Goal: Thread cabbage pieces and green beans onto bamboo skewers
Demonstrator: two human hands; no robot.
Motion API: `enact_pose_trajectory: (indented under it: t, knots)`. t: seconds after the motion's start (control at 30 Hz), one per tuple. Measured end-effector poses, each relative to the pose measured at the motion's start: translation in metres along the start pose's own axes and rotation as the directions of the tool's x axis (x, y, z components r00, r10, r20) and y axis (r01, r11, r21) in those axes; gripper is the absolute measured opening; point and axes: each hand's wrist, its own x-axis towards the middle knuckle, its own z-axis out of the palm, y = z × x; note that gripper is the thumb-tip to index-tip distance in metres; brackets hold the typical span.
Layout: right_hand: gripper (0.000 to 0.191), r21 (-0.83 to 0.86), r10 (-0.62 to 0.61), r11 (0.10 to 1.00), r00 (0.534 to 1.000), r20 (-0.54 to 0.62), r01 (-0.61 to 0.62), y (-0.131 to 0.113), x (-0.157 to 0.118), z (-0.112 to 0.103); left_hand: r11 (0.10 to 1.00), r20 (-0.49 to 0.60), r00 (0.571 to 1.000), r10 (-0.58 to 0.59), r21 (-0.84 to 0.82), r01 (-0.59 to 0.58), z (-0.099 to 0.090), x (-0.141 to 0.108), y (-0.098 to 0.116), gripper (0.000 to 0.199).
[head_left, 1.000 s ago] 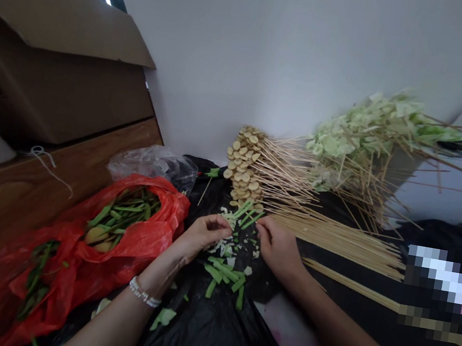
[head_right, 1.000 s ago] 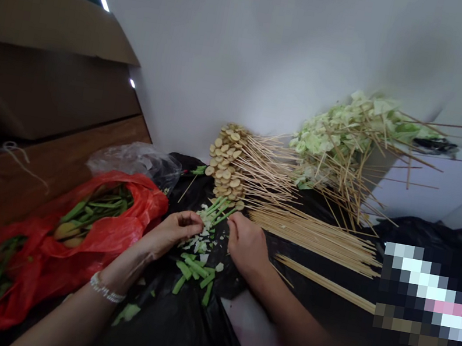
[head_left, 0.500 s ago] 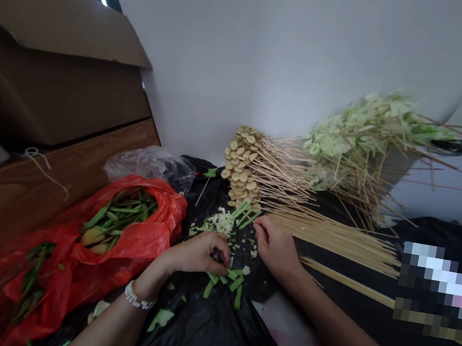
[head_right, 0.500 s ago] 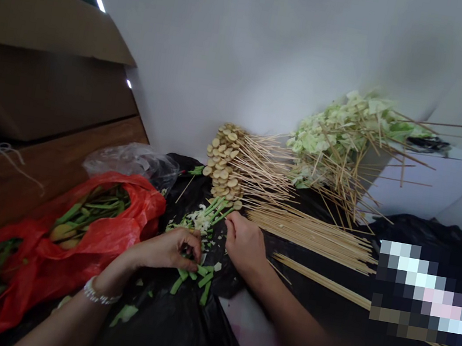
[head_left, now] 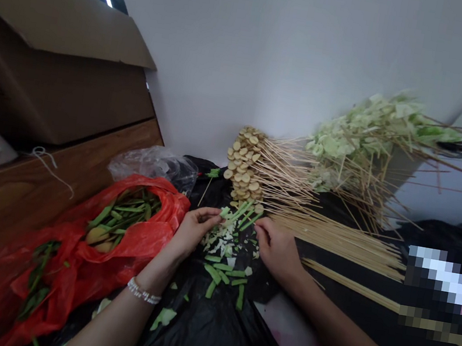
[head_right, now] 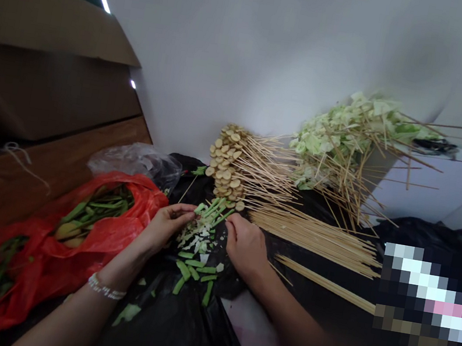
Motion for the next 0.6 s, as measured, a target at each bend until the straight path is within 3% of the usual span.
enact_pose_trajectory:
  t: [0.27, 0.6]
  knots:
    - [0.020, -0.050, -0.047, 0.997, 0.991, 0.124, 0.053, -0.0083, -0.0070, 0.0070, 0.992, -0.049, 0.999, 0.007, -0.127, -0.013, -0.0012, 0.0009, -0.0030, 0.038]
    - [0.021, -0.111, -0.014, 0.993, 0.989, 0.147, 0.030, -0.0094, -0.0071, 0.0071, 0.990, -0.038, 0.999, -0.035, -0.136, 0.030, 0.0017, -0.0011, -0.0001, 0.039]
